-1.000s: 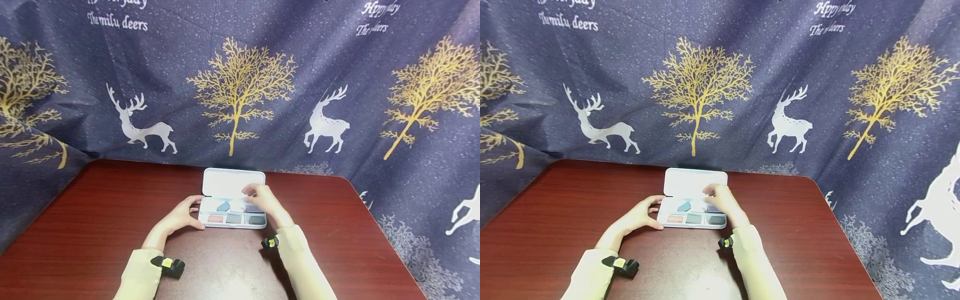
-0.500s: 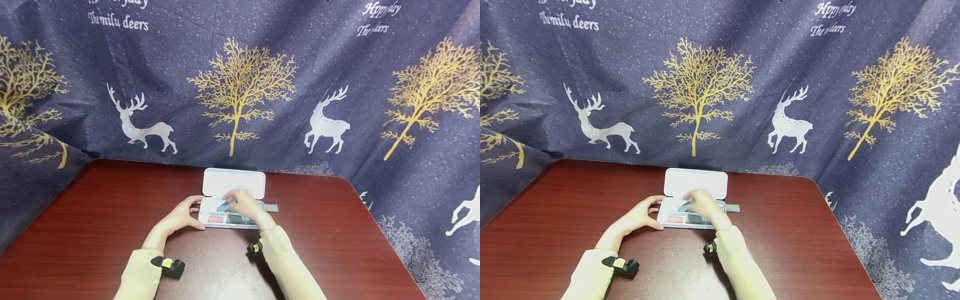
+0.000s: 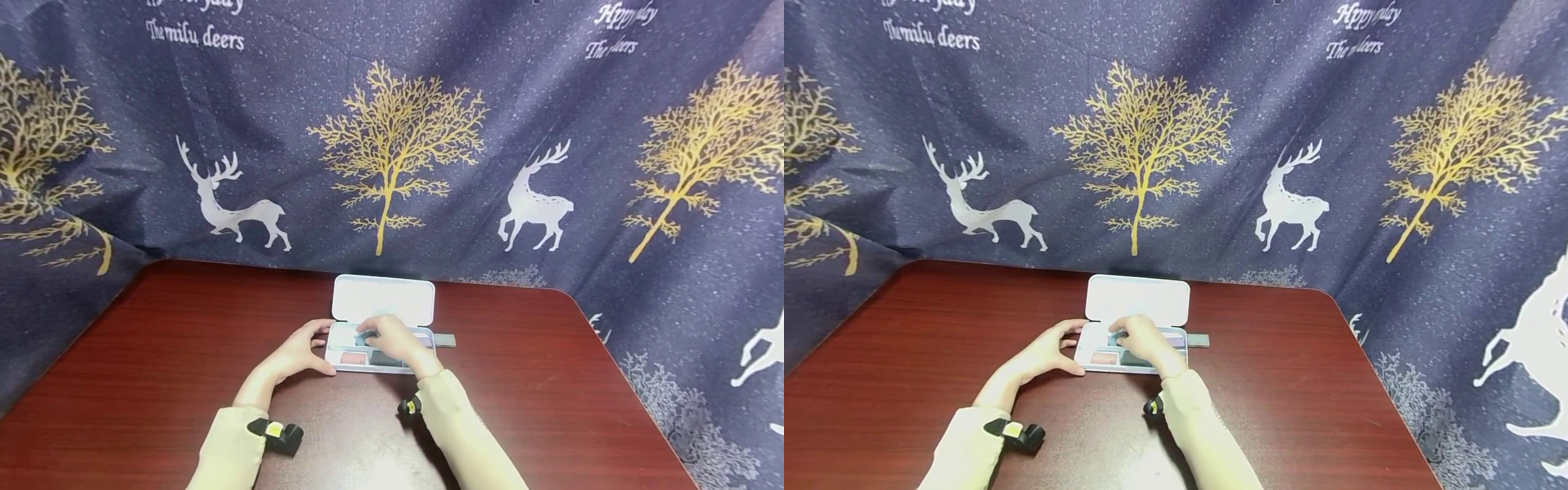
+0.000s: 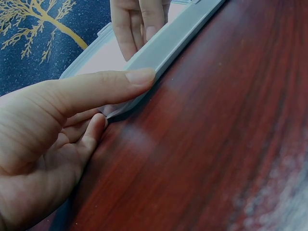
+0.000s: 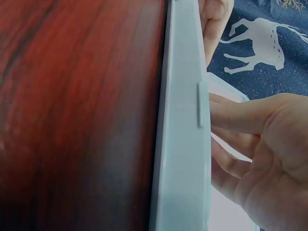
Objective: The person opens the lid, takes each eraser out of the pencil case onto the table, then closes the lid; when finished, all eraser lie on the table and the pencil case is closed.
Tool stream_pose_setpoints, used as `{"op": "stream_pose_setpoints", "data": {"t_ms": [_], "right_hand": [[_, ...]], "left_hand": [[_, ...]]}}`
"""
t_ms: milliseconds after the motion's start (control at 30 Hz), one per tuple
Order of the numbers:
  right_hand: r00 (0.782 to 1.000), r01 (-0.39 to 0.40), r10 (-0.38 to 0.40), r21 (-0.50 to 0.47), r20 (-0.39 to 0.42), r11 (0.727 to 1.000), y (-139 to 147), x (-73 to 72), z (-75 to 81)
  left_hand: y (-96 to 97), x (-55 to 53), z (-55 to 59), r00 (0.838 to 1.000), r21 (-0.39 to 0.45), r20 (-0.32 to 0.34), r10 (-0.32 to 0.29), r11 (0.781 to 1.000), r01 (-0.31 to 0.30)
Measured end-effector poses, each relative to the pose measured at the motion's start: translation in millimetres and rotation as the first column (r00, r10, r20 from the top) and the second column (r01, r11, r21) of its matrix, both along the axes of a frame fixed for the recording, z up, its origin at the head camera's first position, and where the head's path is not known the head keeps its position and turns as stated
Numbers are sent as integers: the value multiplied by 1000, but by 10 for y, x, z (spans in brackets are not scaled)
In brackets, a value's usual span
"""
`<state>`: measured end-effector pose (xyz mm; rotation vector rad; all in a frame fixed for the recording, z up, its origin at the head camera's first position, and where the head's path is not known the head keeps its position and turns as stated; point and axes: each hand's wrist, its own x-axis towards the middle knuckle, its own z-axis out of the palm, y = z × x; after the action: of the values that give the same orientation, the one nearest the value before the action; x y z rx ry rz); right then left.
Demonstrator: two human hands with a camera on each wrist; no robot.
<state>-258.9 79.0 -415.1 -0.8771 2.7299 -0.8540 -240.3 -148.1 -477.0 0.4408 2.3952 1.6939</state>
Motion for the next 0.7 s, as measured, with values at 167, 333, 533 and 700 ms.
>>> {"op": "stream_pose_setpoints", "data": {"t_ms": [167, 333, 533, 700], "right_hand": [[1000, 6, -5, 27, -26, 1000, -16, 7, -3], [999, 16, -14, 54, -49, 998, -23, 8, -14], [997, 35, -30, 73, -77, 997, -27, -9, -36], [995, 41, -36, 50, -88, 998, -32, -17, -40]], "left_hand": [[6, -3, 2, 1000, 4, 3, 0, 1000, 0], [12, 2, 6, 1000, 5, 11, 0, 1000, 0], [12, 12, 25, 1000, 5, 9, -8, 1000, 8], [8, 8, 31, 1000, 9, 5, -12, 1000, 11]]}}
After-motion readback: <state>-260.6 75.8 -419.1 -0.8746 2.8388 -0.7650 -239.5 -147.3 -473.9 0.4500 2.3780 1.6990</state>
